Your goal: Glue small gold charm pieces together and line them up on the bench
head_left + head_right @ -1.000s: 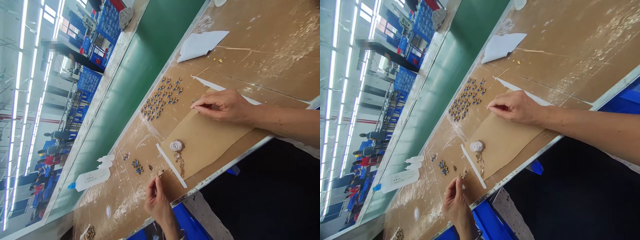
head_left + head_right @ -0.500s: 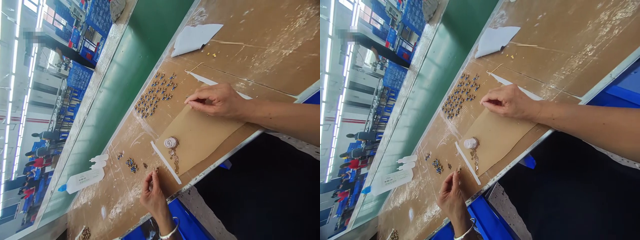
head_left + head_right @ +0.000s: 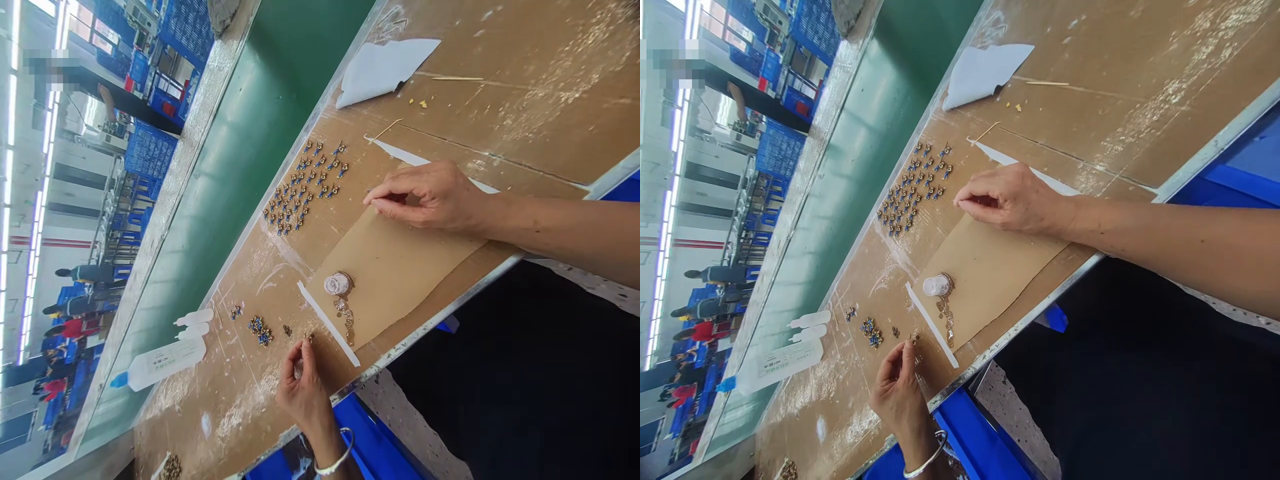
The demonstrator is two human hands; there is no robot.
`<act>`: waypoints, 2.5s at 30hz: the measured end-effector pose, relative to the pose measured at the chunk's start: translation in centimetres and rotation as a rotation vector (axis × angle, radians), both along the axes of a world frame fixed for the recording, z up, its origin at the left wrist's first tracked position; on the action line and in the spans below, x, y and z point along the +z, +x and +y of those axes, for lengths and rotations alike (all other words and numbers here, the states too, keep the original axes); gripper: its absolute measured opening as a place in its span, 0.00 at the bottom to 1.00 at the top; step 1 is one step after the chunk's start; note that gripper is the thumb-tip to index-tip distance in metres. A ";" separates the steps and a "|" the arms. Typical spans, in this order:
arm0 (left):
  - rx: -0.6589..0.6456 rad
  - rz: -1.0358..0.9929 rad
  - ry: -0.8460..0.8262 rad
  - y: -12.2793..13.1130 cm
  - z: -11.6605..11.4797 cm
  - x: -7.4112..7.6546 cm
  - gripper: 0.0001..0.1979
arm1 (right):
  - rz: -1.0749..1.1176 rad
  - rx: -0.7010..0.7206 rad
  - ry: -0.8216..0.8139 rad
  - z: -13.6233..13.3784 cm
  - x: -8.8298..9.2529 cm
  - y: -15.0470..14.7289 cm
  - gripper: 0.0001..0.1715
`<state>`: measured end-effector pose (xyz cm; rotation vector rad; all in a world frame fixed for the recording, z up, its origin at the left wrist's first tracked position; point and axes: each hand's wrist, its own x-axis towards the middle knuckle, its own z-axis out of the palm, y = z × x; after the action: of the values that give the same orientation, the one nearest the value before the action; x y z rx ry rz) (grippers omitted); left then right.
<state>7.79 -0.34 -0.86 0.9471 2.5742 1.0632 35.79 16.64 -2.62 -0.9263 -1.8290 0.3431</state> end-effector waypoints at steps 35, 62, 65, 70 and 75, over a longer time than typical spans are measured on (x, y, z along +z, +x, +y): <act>-0.116 0.206 -0.152 1.0 1.1 1.2 0.15 | 0.011 0.034 -0.028 0.0 -0.1 0.1 0.10; -0.061 -0.927 0.400 4.6 -3.3 1.7 0.13 | 0.102 0.582 -0.101 -7.8 3.2 -2.9 0.09; -0.136 -0.989 0.426 6.1 -3.9 1.6 0.11 | 0.080 0.640 -0.108 -9.9 3.8 -4.3 0.12; -0.090 -0.939 0.441 8.0 -4.2 2.3 0.11 | 0.013 0.666 -0.087 -10.8 4.5 -4.6 0.14; -0.033 -0.784 0.473 8.9 -4.2 2.6 0.14 | -0.041 0.661 -0.064 -11.2 4.6 -4.3 0.11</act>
<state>16.69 -4.58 1.72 0.4869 1.6977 1.6592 31.49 5.48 2.00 -0.3423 -2.1382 0.7949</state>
